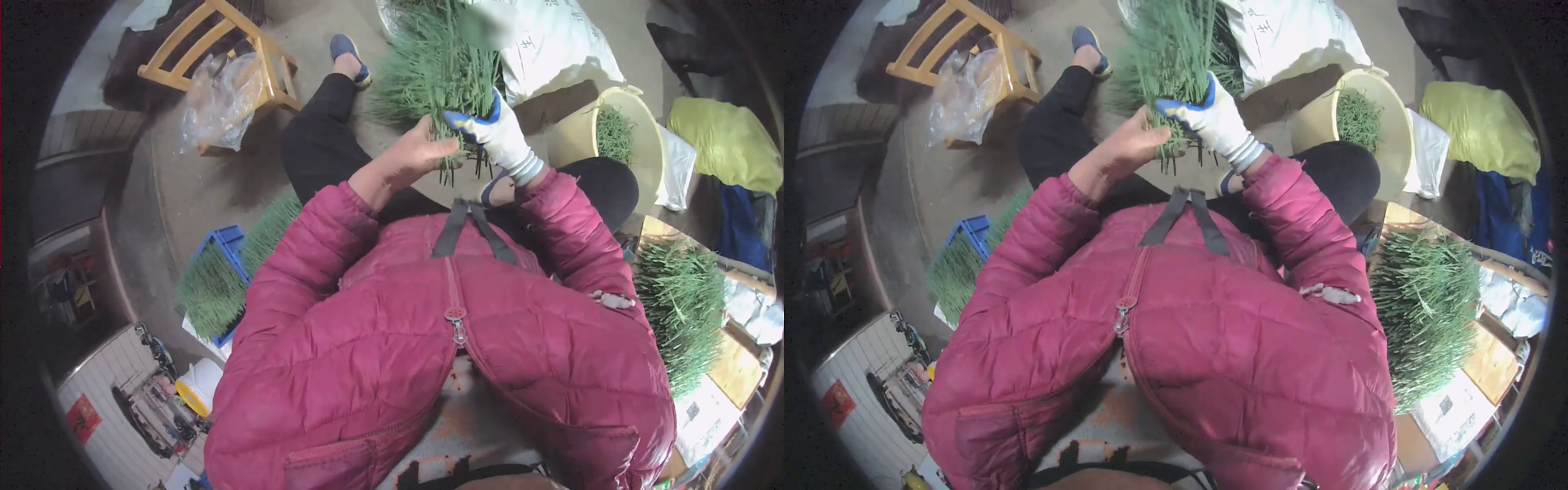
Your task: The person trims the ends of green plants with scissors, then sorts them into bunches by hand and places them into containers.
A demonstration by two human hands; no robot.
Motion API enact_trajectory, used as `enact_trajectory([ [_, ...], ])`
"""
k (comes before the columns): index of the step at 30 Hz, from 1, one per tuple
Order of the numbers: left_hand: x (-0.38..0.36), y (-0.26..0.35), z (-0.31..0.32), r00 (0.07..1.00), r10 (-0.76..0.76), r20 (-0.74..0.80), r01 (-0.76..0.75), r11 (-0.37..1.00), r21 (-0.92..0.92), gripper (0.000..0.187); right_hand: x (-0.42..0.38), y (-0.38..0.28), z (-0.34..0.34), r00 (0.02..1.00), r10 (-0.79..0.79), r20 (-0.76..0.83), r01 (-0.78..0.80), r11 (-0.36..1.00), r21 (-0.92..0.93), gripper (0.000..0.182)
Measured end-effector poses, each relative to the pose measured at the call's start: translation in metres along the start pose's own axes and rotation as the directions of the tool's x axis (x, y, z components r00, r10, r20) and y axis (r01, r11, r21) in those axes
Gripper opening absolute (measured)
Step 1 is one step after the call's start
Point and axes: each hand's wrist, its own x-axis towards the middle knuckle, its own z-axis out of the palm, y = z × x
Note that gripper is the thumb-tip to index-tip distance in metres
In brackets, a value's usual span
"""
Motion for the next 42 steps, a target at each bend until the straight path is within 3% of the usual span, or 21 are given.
enact_trajectory([
  [4, 0.002, 0.005, 0.007, 0.996, 0.087, 0.021, -0.089, 0.945, 0.314, 0.05, -0.005, -0.012, 0.02, 0.984, -0.167, 0.055, 0.174, 0.883, -0.437, 0.066],
  [6, -0.004, 0.007, 0.009, 0.999, -0.046, 0.016, 0.039, 0.95, 0.309, 0.053, -0.01, -0.01, 0.019, 0.992, -0.116, 0.052, 0.127, 0.894, -0.43, 0.058],
  [9, -0.014, 0.015, 0.016, 0.993, -0.118, 0.019, 0.106, 0.941, 0.32, 0.036, -0.01, -0.011, 0.008, 0.974, -0.07, 0.214, 0.125, 0.959, -0.256, 0.062],
  [12, -0.012, 0.022, 0.018, 0.98, -0.194, 0.034, 0.177, 0.945, 0.274, 0.04, -0.006, -0.014, -0.004, 0.97, 0.008, 0.242, 0.07, 0.948, -0.312, 0.093],
  [14, -0.007, 0.022, 0.022, 0.995, -0.047, -0.084, 0.075, 0.928, 0.365, 0.027, 0.003, -0.002, -0.016, 0.951, 0.061, 0.302, 0.05, 0.937, -0.347, 0.057],
  [15, -0.005, 0.019, 0.022, 0.993, -0.004, -0.114, 0.048, 0.921, 0.387, 0.024, 0.002, -0.005, -0.009, 0.944, 0.076, 0.321, 0.047, 0.933, -0.358, 0.052],
  [17, 0.004, 0.011, 0.019, 0.948, 0.318, -0.011, -0.287, 0.869, 0.403, 0.042, -0.014, -0.032, 0.029, 0.994, -0.109, 0.028, 0.093, 0.659, -0.746, 0.066],
  [18, 0.006, 0.011, 0.019, 0.918, 0.396, 0.019, -0.37, 0.838, 0.401, 0.048, -0.017, -0.04, 0.038, 0.983, -0.18, -0.031, 0.078, 0.565, -0.822, 0.071],
  [21, -0.004, 0.021, 0.029, 0.999, 0.052, 0.009, -0.052, 0.942, 0.33, 0.025, -0.018, -0.046, 0.035, 0.996, -0.07, 0.052, 0.087, 0.824, -0.56, 0.072],
  [23, -0.012, 0.029, 0.033, 0.992, -0.125, 0.012, 0.116, 0.949, 0.294, 0.023, -0.019, -0.051, 0.036, 0.994, -0.024, 0.11, 0.066, 0.915, -0.397, 0.073],
  [27, -0.039, 0.068, 0.041, 0.976, -0.18, 0.124, 0.112, 0.9, 0.422, 0.016, -0.026, -0.063, 0.042, 0.986, 0.086, 0.143, -0.03, 0.934, -0.356, 0.063],
  [30, -0.064, 0.09, 0.036, 0.919, -0.369, 0.141, 0.243, 0.81, 0.534, 0.032, -0.031, -0.047, 0.034, 0.917, 0.112, 0.383, 0.003, 0.958, -0.287, 0.042],
  [33, -0.086, 0.11, 0.025, 0.876, -0.474, -0.093, 0.422, 0.659, 0.622, 0.042, -0.035, -0.072, 0.022, 0.913, 0.242, 0.329, -0.107, 0.919, -0.379, 0.05],
  [34, -0.088, 0.11, 0.011, 0.917, -0.381, -0.116, 0.378, 0.742, 0.554, 0.024, -0.029, -0.078, 0.007, 0.946, 0.127, 0.297, 0.027, 0.886, -0.464, 0.041],
  [36, -0.098, 0.09, -0.008, 0.948, -0.266, -0.172, 0.315, 0.85, 0.422, 0.029, -0.034, -0.081, -0.014, 0.967, -0.026, 0.254, 0.174, 0.794, -0.582, 0.026],
  [39, -0.074, 0.07, -0.021, 0.985, -0.152, -0.078, 0.169, 0.932, 0.32, 0.03, -0.017, -0.093, -0.006, 0.955, 0.037, 0.295, 0.113, 0.872, -0.477, 0.036],
  [42, -0.064, 0.061, -0.025, 0.989, 0.026, -0.144, 0.022, 0.947, 0.321, 0.037, -0.012, -0.086, -0.014, 0.946, -0.006, 0.324, 0.179, 0.843, -0.507, 0.044],
])
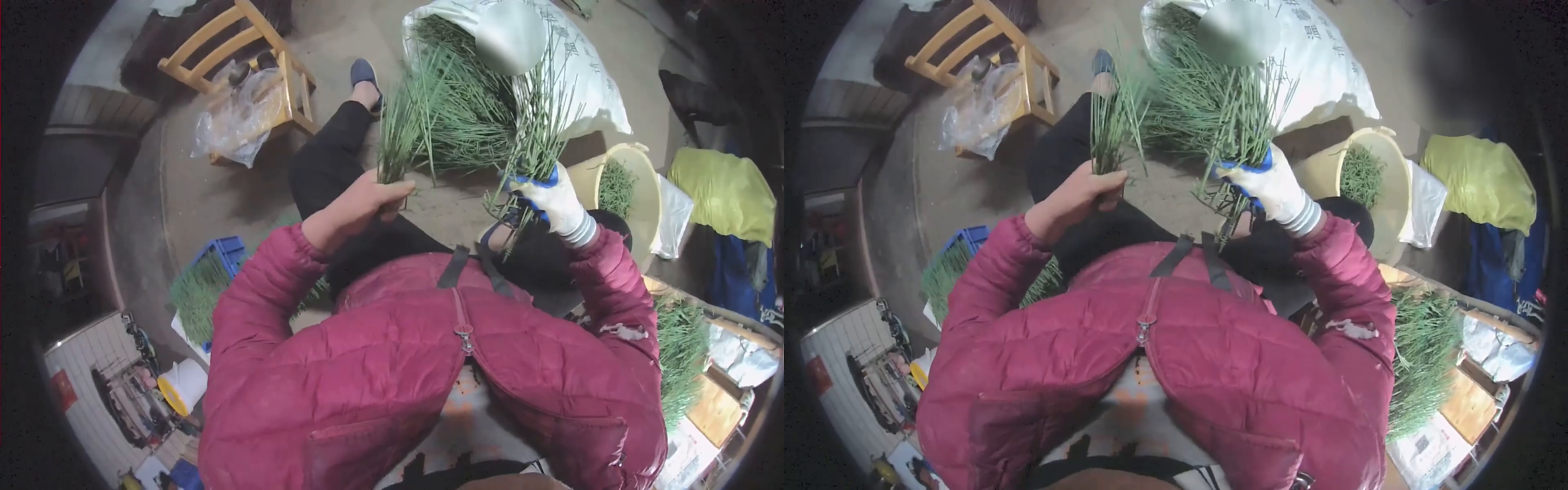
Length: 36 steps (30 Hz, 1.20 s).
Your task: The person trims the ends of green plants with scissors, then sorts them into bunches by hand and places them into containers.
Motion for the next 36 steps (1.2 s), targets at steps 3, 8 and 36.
enact_trajectory([
  [3, 0.009, -0.004, -0.001, 0.999, 0.031, -0.043, -0.033, 0.997, -0.064, 0.035, 0.004, 0.006, 0.006, 0.997, 0.08, 0.019, -0.081, 0.993, 0.088, 0.071],
  [8, 0.026, -0.005, 0.024, 0.988, -0.015, -0.156, 0.012, 1.0, -0.016, 0.023, 0.035, 0.006, 0.045, 0.999, -0.01, 0.052, 0.005, 0.995, 0.097, 0.072],
  [36, 0.034, 0.006, 0.033, 0.966, 0.168, -0.197, -0.197, 0.971, -0.137, 0.023, 0.013, 0.009, 0.017, 0.985, 0.022, -0.173, -0.047, 0.989, -0.142, 0.04],
])
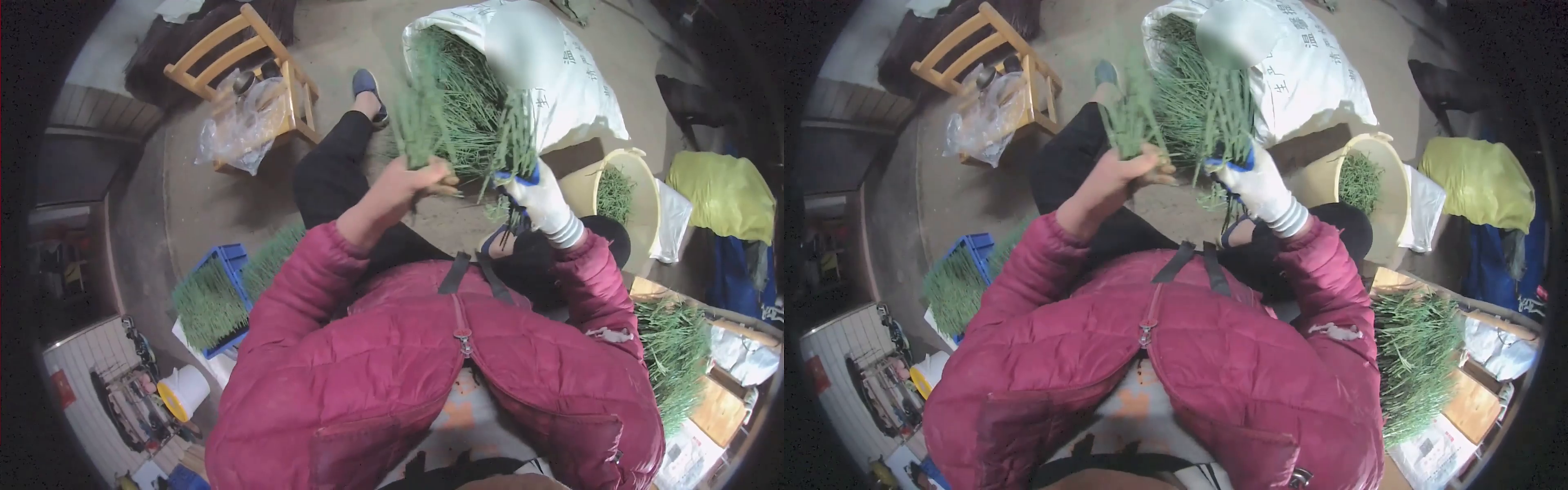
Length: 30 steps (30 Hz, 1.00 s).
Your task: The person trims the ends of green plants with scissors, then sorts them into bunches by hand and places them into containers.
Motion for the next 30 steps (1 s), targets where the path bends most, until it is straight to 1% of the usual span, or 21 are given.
enact_trajectory([
  [3, 0.002, 0.008, 0.029, 0.998, -0.066, 0.009, 0.064, 0.983, 0.171, 0.012, 0.0, -0.006, 0.018, 0.995, 0.097, -0.004, -0.097, 0.995, -0.017, 0.06],
  [4, -0.001, 0.016, 0.036, 0.996, -0.091, -0.02, 0.093, 0.985, 0.144, 0.017, 0.001, -0.002, 0.02, 0.998, 0.063, -0.031, -0.067, 0.983, -0.17, 0.051],
  [5, -0.004, 0.024, 0.042, 0.992, -0.117, -0.049, 0.122, 0.986, 0.114, 0.031, 0.002, 0.002, 0.021, 0.998, 0.026, -0.052, -0.041, 0.947, -0.319, 0.042],
  [6, -0.004, 0.023, 0.042, 0.989, -0.133, -0.065, 0.139, 0.985, 0.099, 0.038, 0.002, 0.006, 0.023, 0.998, 0.01, -0.059, -0.032, 0.921, -0.389, 0.038],
  [8, 0.004, 0.006, 0.031, 0.99, -0.138, -0.035, 0.14, 0.985, 0.1, 0.058, 0.001, 0.013, 0.025, 0.988, 0.137, -0.076, -0.157, 0.872, -0.464, 0.025],
  [9, 0.005, 0.004, 0.029, 0.99, -0.138, -0.028, 0.14, 0.985, 0.101, 0.063, 0.001, 0.018, 0.025, 0.983, 0.167, -0.081, -0.186, 0.856, -0.482, 0.021],
  [11, 0.001, 0.011, 0.027, 0.984, -0.171, 0.051, 0.159, 0.969, 0.187, 0.029, 0.002, 0.03, 0.025, 0.998, -0.02, -0.053, -0.014, 0.824, -0.566, 0.024],
  [12, 0.0, 0.014, 0.025, 0.982, -0.177, 0.069, 0.159, 0.965, 0.21, 0.023, 0.003, 0.029, 0.022, 0.997, -0.07, -0.042, 0.032, 0.81, -0.586, 0.025],
  [15, -0.003, 0.022, 0.011, 0.973, -0.226, 0.04, 0.22, 0.969, 0.115, 0.015, 0.0, 0.01, 0.0, 0.993, 0.08, 0.09, -0.031, 0.891, -0.453, 0.037],
  [17, -0.005, 0.034, -0.014, 0.99, -0.141, -0.031, 0.144, 0.978, 0.149, 0.024, 0.0, 0.008, -0.031, 0.992, 0.093, -0.085, -0.119, 0.92, -0.374, 0.04],
  [18, -0.006, 0.037, -0.023, 0.991, -0.117, -0.06, 0.125, 0.979, 0.159, 0.026, 0.003, 0.007, -0.04, 0.988, 0.098, -0.118, -0.133, 0.928, -0.348, 0.042],
  [21, 0.002, 0.024, -0.028, 0.996, -0.05, -0.077, 0.058, 0.993, 0.1, 0.022, 0.002, 0.001, -0.048, 0.939, 0.138, -0.316, -0.243, 0.915, -0.323, 0.043],
  [22, 0.007, 0.017, -0.022, 0.996, -0.047, -0.082, 0.054, 0.995, 0.084, 0.022, 0.002, -0.001, -0.036, 0.963, 0.113, -0.244, -0.147, 0.981, -0.129, 0.05],
  [23, 0.013, 0.01, -0.014, 0.996, -0.041, -0.085, 0.046, 0.997, 0.067, 0.021, 0.003, -0.004, -0.026, 0.981, 0.066, -0.18, -0.053, 0.996, 0.075, 0.057],
  [24, 0.018, 0.001, -0.008, 0.996, -0.04, -0.08, 0.045, 0.997, 0.058, 0.021, 0.006, -0.005, -0.013, 0.987, 0.038, -0.158, -0.01, 0.985, 0.175, 0.06],
  [25, 0.022, -0.009, -0.004, 0.989, 0.005, -0.145, 0.024, 0.98, 0.198, 0.016, 0.011, -0.005, 0.003, 0.988, 0.027, -0.153, 0.008, 0.975, 0.222, 0.054],
  [26, 0.026, -0.018, 0.0, 0.977, 0.065, -0.203, 0.008, 0.941, 0.338, 0.019, 0.019, -0.005, 0.019, 0.989, 0.011, -0.146, 0.029, 0.963, 0.269, 0.048],
  [27, 0.03, -0.026, 0.004, 0.958, 0.135, -0.253, 0.0, 0.882, 0.472, 0.028, 0.027, -0.005, 0.035, 0.99, -0.009, -0.138, 0.052, 0.947, 0.316, 0.042],
  [28, 0.033, -0.035, 0.005, 0.946, 0.175, -0.273, -0.001, 0.844, 0.537, 0.033, 0.035, -0.004, 0.049, 0.991, -0.02, -0.135, 0.066, 0.938, 0.34, 0.039],
  [29, 0.034, -0.045, 0.004, 0.899, 0.399, -0.179, -0.226, 0.774, 0.591, 0.025, 0.041, 0.0, 0.062, 0.983, 0.001, -0.184, 0.069, 0.925, 0.372, 0.033],
  [30, 0.035, -0.048, 0.001, 0.854, 0.504, -0.128, -0.332, 0.718, 0.611, 0.025, 0.045, 0.002, 0.067, 0.978, 0.01, -0.206, 0.072, 0.918, 0.39, 0.031],
])
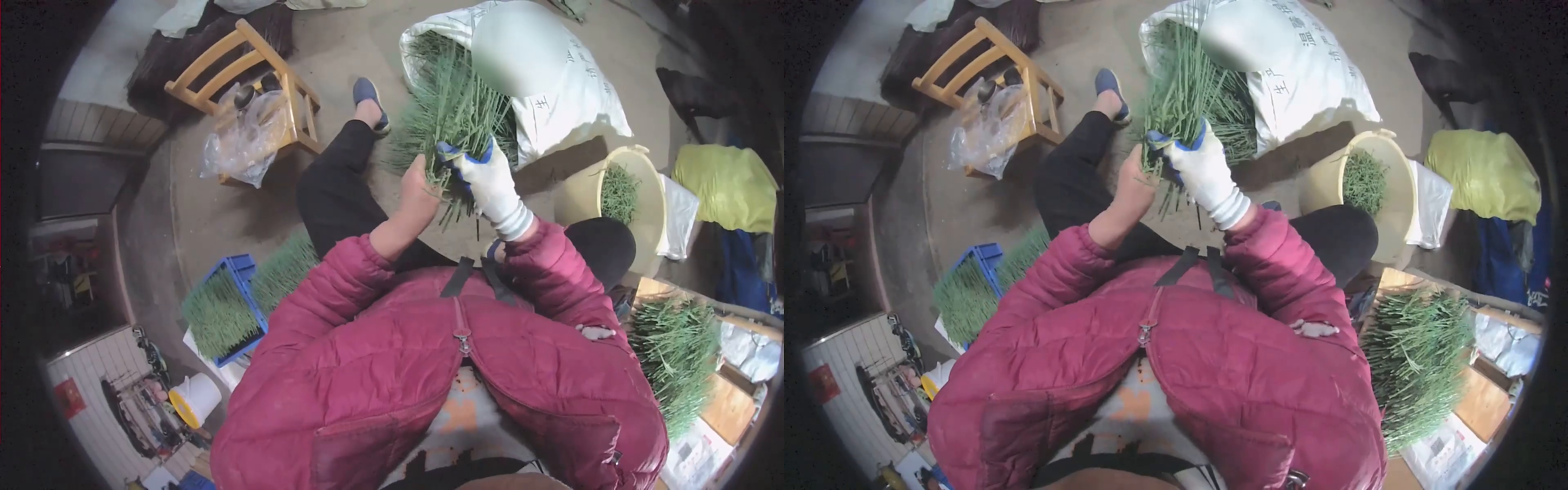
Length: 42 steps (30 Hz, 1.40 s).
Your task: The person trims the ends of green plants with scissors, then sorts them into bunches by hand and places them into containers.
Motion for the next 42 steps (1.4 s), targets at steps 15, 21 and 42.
enact_trajectory([
  [15, 0.009, 0.0, -0.04, 0.811, -0.279, 0.514, 0.578, 0.518, -0.63, 0.019, -0.024, -0.033, -0.055, 0.966, 0.098, -0.239, -0.017, 0.948, 0.317, 0.046],
  [21, -0.042, -0.015, -0.02, 0.671, -0.336, 0.66, 0.73, 0.457, -0.509, 0.03, -0.071, 0.02, -0.044, 0.982, -0.034, 0.184, 0.063, 0.987, -0.151, 0.03],
  [42, -0.056, -0.027, -0.01, 0.626, -0.355, 0.694, 0.777, 0.358, -0.518, 0.046, -0.074, 0.04, -0.034, 0.909, 0.37, 0.194, -0.186, 0.774, -0.606, 0.062],
])
